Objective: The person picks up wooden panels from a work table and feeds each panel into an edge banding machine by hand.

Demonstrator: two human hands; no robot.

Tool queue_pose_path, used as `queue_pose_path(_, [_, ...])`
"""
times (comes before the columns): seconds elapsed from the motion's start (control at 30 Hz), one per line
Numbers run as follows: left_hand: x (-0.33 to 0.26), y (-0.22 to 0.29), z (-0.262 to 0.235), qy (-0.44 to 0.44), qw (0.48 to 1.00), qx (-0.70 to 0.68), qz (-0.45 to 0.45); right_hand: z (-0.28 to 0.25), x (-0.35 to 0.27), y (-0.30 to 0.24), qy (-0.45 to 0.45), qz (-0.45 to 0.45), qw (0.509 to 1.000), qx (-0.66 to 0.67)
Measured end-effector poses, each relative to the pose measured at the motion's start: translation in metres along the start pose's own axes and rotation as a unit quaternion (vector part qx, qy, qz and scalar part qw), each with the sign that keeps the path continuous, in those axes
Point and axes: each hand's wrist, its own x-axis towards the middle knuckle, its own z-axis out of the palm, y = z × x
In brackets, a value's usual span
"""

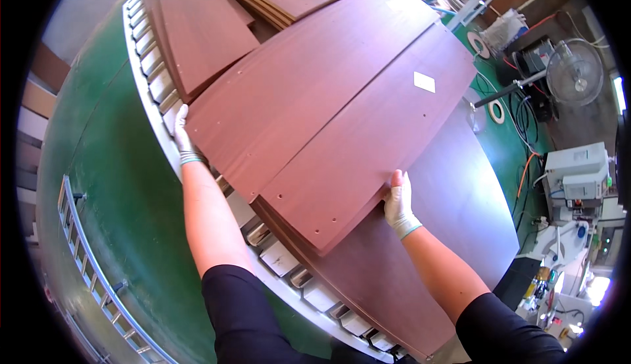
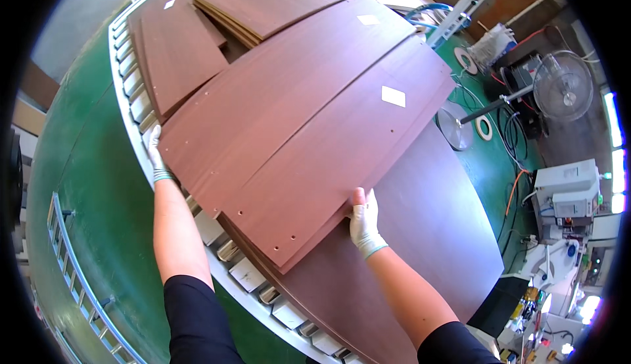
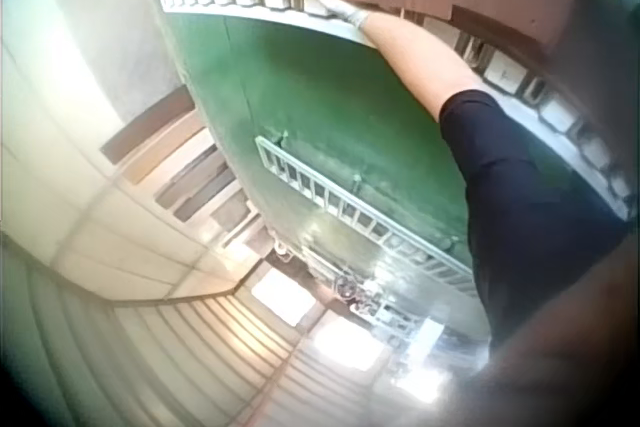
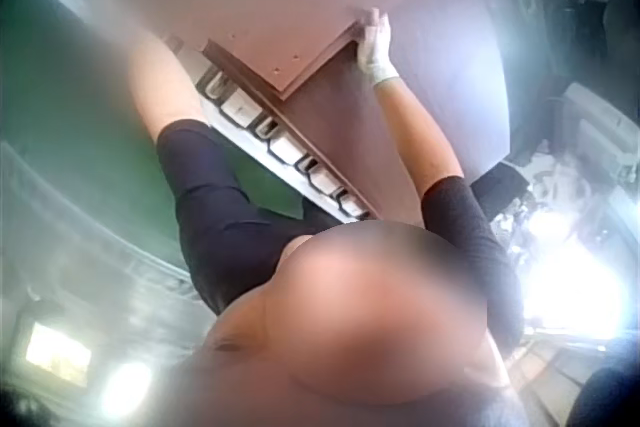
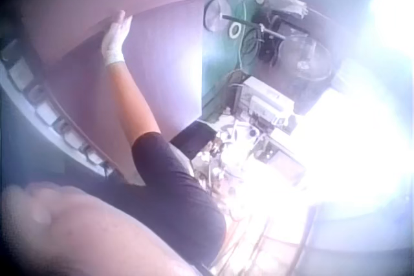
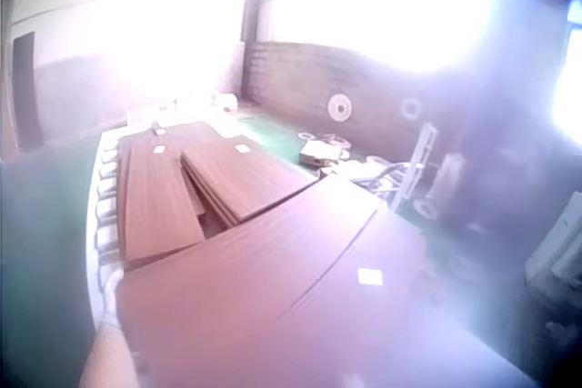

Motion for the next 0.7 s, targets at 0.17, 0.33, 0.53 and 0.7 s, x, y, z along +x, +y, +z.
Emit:
queue_pose_path(0.17, [0.004,0.004,-0.012,-0.054,0.997,-0.024,-0.051,0.012,-0.004,-0.010,0.003,-0.026,1.000,0.008])
queue_pose_path(0.33, [-0.022,-0.013,-0.020,-0.059,0.991,-0.076,-0.094,-0.002,0.000,0.002,0.054,-0.018,0.995,0.080])
queue_pose_path(0.53, [-0.103,-0.038,-0.018,-0.062,0.983,-0.108,-0.138,-0.035,-0.022,0.005,0.096,0.001,0.989,0.110])
queue_pose_path(0.7, [-0.076,-0.025,-0.050,-0.072,0.981,0.178,0.021,-0.040,-0.025,0.007,0.087,0.005,0.990,0.110])
